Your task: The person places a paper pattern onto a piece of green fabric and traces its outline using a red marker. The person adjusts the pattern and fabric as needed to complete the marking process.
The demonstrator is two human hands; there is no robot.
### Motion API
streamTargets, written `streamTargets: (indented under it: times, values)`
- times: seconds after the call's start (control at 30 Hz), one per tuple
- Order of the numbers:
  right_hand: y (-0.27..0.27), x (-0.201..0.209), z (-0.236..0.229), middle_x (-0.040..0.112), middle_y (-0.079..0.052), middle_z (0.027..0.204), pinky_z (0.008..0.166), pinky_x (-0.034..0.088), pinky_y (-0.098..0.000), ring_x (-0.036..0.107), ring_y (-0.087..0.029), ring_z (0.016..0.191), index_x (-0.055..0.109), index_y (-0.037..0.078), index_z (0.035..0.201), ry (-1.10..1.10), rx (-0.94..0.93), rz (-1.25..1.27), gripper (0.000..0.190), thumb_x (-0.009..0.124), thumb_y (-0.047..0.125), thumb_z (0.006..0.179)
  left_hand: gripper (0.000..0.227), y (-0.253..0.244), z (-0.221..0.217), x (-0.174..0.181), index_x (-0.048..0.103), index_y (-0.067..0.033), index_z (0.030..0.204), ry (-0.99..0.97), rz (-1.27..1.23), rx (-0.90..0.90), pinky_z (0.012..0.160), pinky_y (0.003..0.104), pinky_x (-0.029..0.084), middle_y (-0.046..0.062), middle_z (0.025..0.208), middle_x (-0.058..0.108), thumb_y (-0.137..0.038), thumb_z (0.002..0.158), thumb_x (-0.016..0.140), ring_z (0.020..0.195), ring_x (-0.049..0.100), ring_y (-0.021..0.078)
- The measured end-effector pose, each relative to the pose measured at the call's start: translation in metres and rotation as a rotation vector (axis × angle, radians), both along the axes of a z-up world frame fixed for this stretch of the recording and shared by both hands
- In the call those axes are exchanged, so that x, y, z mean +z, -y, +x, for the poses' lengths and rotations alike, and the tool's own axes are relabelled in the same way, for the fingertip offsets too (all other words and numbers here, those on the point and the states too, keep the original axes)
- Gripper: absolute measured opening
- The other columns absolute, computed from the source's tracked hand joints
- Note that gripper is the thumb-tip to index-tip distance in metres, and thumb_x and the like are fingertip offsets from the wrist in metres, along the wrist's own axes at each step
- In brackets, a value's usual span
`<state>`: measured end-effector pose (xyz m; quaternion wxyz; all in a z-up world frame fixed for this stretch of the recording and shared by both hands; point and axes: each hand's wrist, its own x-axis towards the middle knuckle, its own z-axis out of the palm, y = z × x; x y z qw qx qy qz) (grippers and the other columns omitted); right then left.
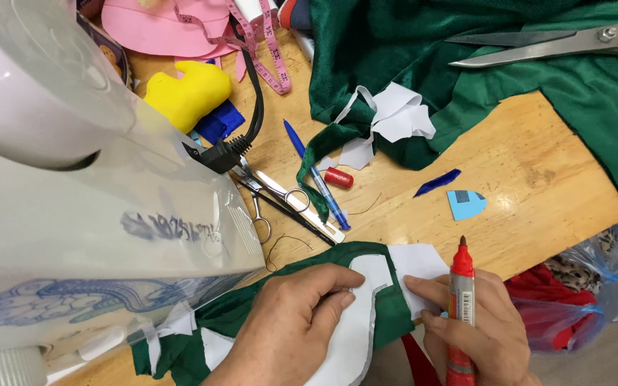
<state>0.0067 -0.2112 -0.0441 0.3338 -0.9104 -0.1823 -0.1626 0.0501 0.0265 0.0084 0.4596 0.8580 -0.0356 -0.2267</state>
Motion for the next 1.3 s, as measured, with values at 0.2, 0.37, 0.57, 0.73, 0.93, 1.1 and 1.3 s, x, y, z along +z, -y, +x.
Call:
streamTargets:
  times: [0.2,0.37,0.57,0.73,0.93,1.1,1.3]
  values:
    - [-0.004,0.005,0.0,0.078,-0.007,0.116,0.098,0.052,-0.0497,0.071,-0.029,0.102,0.063,0.017,0.087,-0.009,-0.01,0.034,0.007,0.071,0.016,0.088,0.024,0.002,-0.001,-0.004,0.078,-0.0244,0.113,-0.064,0.039,0.008,0.09,0.03,0.057,-0.009,0.112,0.085,-0.028,0.094,0.064,0.104,0.079,0.0131]
    - [-0.002,0.004,-0.001,0.077,-0.011,0.119,0.101,0.052,-0.052,0.073,-0.03,0.104,0.058,0.018,0.098,0.017,0.041,0.101,0.009,0.064,0.023,0.093,0.023,0.002,-0.001,-0.006,0.078,-0.0228,0.112,0.033,0.026,-0.009,0.087,0.031,0.059,-0.007,0.109,0.085,-0.026,0.094,0.064,0.1,0.079,0.0155]
    - [-0.007,0.003,0.001,0.078,-0.009,0.115,0.101,0.052,-0.0525,0.073,-0.03,0.1,0.059,0.017,0.092,0.033,-0.008,0.085,0.007,0.065,0.021,0.093,0.022,0.001,0.003,-0.005,0.077,-0.0244,0.111,0.014,0.073,-0.05,0.089,0.033,0.057,-0.008,0.112,0.084,-0.028,0.095,0.062,0.103,0.078,0.0161]
    - [0.002,-0.002,-0.002,0.077,-0.01,0.12,0.102,0.052,-0.0526,0.073,-0.031,0.107,0.058,0.019,0.101,0.017,0.038,0.084,0.014,0.068,0.021,0.091,0.021,0.001,0.002,-0.008,0.077,-0.0243,0.109,0.052,0.076,-0.048,0.087,0.034,0.057,-0.008,0.11,0.084,-0.027,0.094,0.062,0.101,0.078,0.0173]
    - [-0.001,0.0,-0.002,0.078,-0.007,0.117,0.101,0.052,-0.0512,0.072,-0.03,0.107,0.062,0.019,0.094,-0.002,-0.007,0.052,0.009,0.07,0.018,0.089,0.022,0.001,0.003,-0.004,0.077,-0.0245,0.11,0.002,0.09,-0.045,0.088,0.034,0.057,-0.009,0.112,0.084,-0.027,0.094,0.062,0.103,0.077,0.0166]
    - [-0.002,0.004,-0.002,0.078,-0.007,0.116,0.101,0.052,-0.0515,0.071,-0.03,0.103,0.062,0.017,0.093,0.0,-0.016,0.05,0.009,0.069,0.012,0.09,0.024,0.001,0.004,-0.003,0.077,-0.0239,0.112,-0.007,0.087,-0.046,0.089,0.035,0.057,-0.008,0.113,0.084,-0.027,0.094,0.061,0.104,0.077,0.0175]
    - [0.005,0.0,-0.004,0.077,-0.007,0.118,0.099,0.051,-0.0515,0.07,-0.031,0.107,0.065,0.017,0.089,-0.021,0.001,0.038,0.004,0.069,0.016,0.089,0.024,0.001,0.004,-0.003,0.078,-0.0223,0.111,-0.027,0.074,-0.036,0.088,0.034,0.057,-0.007,0.112,0.085,-0.027,0.094,0.063,0.102,0.078,0.0165]
